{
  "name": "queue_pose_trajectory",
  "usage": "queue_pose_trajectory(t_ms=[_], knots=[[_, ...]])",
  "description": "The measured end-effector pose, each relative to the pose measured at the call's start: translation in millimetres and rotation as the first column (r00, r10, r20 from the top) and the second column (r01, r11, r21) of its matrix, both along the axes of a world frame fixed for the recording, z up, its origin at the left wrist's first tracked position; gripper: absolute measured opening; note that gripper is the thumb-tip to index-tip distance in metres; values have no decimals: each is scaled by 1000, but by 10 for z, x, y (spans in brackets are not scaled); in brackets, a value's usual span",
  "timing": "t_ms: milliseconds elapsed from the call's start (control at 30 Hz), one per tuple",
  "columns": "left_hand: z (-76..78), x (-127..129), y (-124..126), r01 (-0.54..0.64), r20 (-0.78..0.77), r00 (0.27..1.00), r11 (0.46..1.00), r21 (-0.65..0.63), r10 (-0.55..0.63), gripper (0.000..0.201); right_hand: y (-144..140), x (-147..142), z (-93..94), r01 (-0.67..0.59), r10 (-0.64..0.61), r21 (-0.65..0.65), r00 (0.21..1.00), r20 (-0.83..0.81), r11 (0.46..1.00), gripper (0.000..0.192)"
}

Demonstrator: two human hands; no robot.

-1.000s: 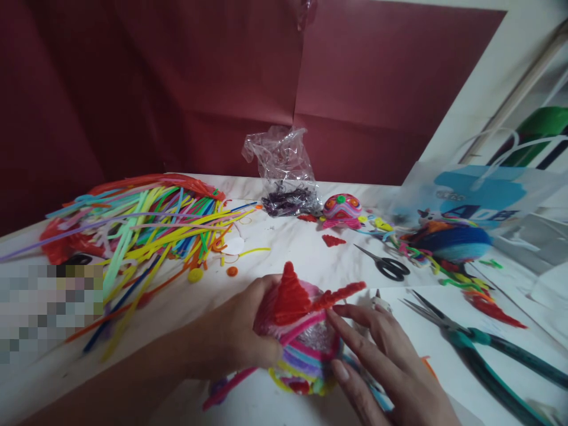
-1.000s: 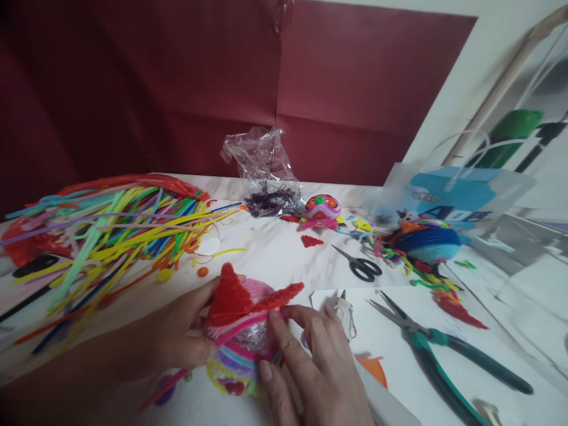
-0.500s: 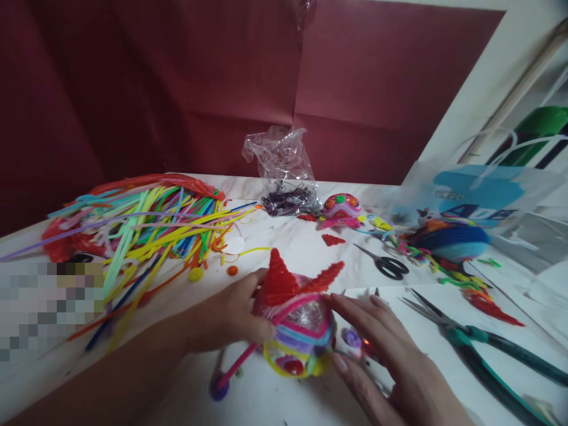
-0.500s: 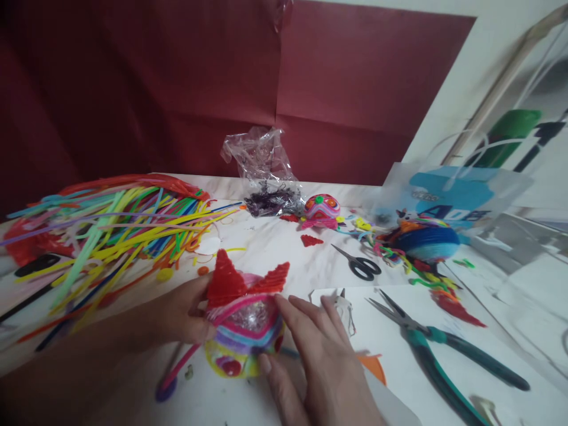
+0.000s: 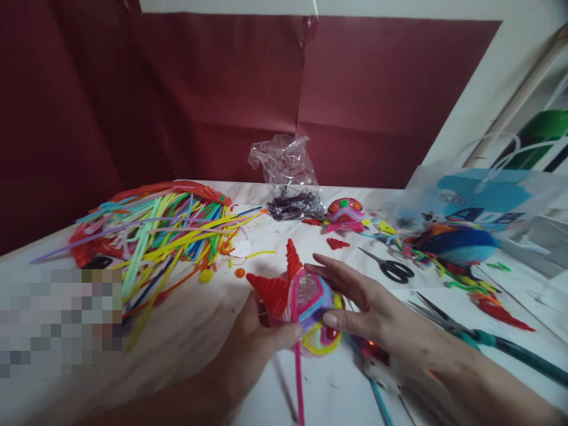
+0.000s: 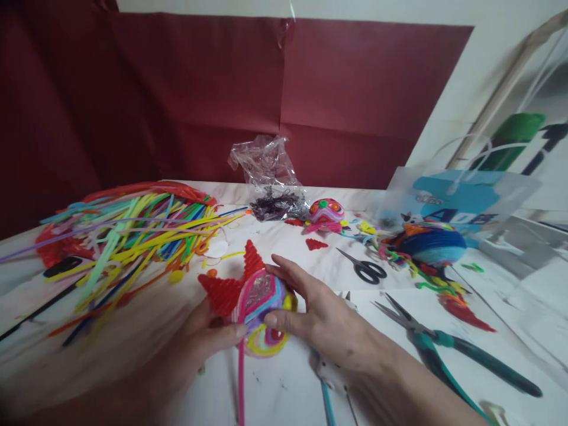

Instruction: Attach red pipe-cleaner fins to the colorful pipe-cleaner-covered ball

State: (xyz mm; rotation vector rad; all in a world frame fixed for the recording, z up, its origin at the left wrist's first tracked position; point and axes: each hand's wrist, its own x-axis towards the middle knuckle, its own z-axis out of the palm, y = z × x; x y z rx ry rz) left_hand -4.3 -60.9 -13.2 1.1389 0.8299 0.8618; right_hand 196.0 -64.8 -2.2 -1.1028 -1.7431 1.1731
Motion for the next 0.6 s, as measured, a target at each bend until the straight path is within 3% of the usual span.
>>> queue_pose_trajectory(t_ms=[100,267,333,467,600], knots=[[-25,11,-90,-27,-8,1000,999,-31,27,46,9,-82,13,-2,0,46,999,35,999,78],[-146,43,-188,-130,33,991,988,-88,133,51,-92,-274,-84,241,-242,31,955,171,970,86],[-158,51,-215,-180,-14,984,977,-112,180,54,-131,-328,-129,282,-292,73,923,249,956,90],[-117,59,-260,-202,-71,978,977,-68,197,54,-131,-366,-166,245,-288,173,909,301,954,98],[-156,77,-317,-225,-55,973,974,-10,225,49,-79,-341,-135,175,-213,144,928,307,974,89]])
